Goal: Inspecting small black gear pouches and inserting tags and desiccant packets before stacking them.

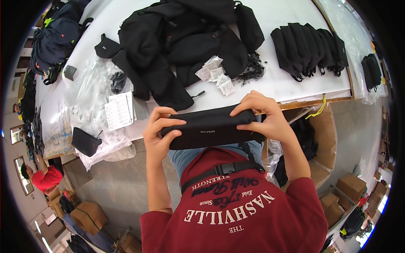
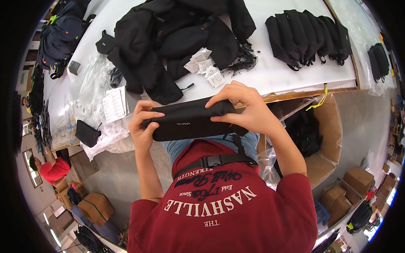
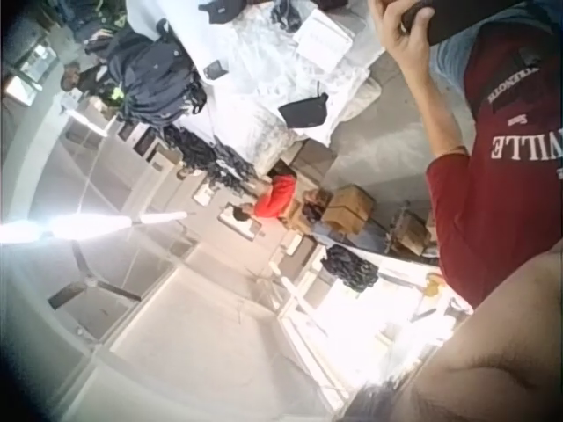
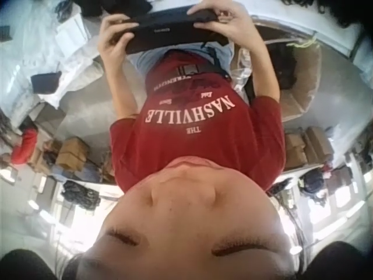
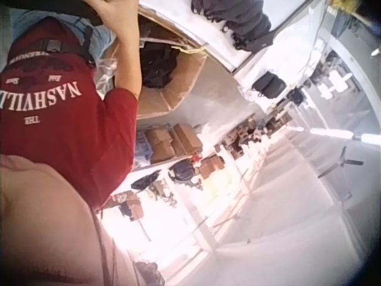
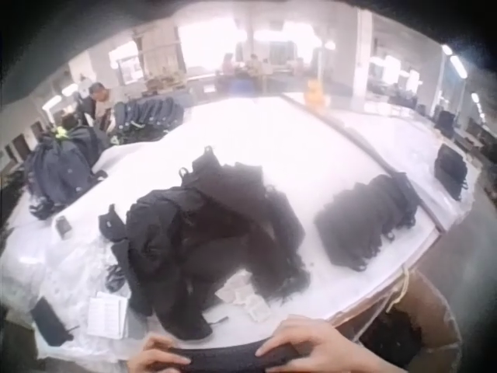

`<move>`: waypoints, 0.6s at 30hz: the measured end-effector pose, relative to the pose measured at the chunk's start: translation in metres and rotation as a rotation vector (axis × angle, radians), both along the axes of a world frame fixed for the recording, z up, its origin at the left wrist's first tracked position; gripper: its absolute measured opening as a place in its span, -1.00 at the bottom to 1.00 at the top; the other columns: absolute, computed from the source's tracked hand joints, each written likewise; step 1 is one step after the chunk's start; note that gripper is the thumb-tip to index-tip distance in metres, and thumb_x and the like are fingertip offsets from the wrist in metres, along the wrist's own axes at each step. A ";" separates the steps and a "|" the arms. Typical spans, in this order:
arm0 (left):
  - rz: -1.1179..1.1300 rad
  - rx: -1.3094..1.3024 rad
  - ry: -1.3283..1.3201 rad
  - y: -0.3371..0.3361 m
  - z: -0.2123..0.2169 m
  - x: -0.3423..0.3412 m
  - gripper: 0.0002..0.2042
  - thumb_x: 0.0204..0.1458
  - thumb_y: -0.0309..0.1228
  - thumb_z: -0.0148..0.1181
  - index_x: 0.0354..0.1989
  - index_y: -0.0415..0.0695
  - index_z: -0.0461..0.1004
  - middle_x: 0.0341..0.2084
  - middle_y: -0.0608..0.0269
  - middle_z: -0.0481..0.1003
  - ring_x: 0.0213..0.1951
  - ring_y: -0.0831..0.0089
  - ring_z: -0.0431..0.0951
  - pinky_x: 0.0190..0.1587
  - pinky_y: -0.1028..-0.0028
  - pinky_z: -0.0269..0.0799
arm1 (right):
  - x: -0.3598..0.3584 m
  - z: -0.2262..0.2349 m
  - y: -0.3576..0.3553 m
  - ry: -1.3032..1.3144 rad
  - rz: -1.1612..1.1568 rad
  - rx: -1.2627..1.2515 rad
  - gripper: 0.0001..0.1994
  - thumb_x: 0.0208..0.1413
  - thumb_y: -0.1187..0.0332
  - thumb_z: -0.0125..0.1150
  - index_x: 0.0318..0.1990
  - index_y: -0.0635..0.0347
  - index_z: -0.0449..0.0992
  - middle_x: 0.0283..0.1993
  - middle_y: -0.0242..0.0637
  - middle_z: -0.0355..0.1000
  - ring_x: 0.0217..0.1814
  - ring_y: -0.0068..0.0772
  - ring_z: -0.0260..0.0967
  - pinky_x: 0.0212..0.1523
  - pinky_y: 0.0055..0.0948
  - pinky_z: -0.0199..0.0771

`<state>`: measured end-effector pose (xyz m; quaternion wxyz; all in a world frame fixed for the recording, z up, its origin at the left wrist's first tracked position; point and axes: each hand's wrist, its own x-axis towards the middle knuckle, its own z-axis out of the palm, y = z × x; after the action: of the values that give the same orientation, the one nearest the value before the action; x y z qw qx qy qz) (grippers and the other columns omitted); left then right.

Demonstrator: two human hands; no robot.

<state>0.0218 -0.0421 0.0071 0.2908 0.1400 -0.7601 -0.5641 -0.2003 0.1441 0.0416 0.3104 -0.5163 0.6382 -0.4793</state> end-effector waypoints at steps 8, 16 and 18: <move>0.142 -0.225 -0.083 -0.006 0.005 -0.015 -0.61 0.06 -0.14 0.11 -0.11 -0.22 0.50 0.02 0.09 0.30 -0.14 0.38 0.38 -0.08 0.44 0.32 | -0.046 0.008 0.042 -0.013 -0.359 0.185 -0.69 -0.19 0.70 0.25 -0.23 0.18 0.57 -0.32 -0.49 0.41 -0.54 -0.82 0.18 -0.53 -0.72 0.23; 0.652 -0.012 -0.087 -0.085 -0.008 0.059 -0.72 0.27 -0.33 -0.18 -0.03 -0.25 0.35 0.01 0.17 0.36 -0.08 0.44 0.42 0.02 0.44 0.30 | -0.210 0.015 0.110 0.603 -1.257 -0.141 -0.49 -0.06 0.49 0.32 0.11 0.09 0.36 -0.22 -0.24 0.45 -0.51 -0.62 0.36 -0.51 -0.58 0.35; 0.700 0.097 -0.031 -0.088 -0.009 0.069 -0.73 0.27 -0.32 -0.17 -0.03 -0.21 0.34 -0.01 0.19 0.37 -0.09 0.45 0.41 0.02 0.45 0.29 | -0.257 0.002 0.130 0.727 -1.279 -0.121 -0.51 -0.05 0.48 0.29 0.10 0.10 0.35 -0.20 -0.19 0.44 -0.43 -0.47 0.41 -0.39 -0.51 0.41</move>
<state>0.0903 -0.1300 -0.0018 0.4479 0.4140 -0.6428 -0.4634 -0.4572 0.2741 0.0439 -0.2898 -0.1857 0.8495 -0.3997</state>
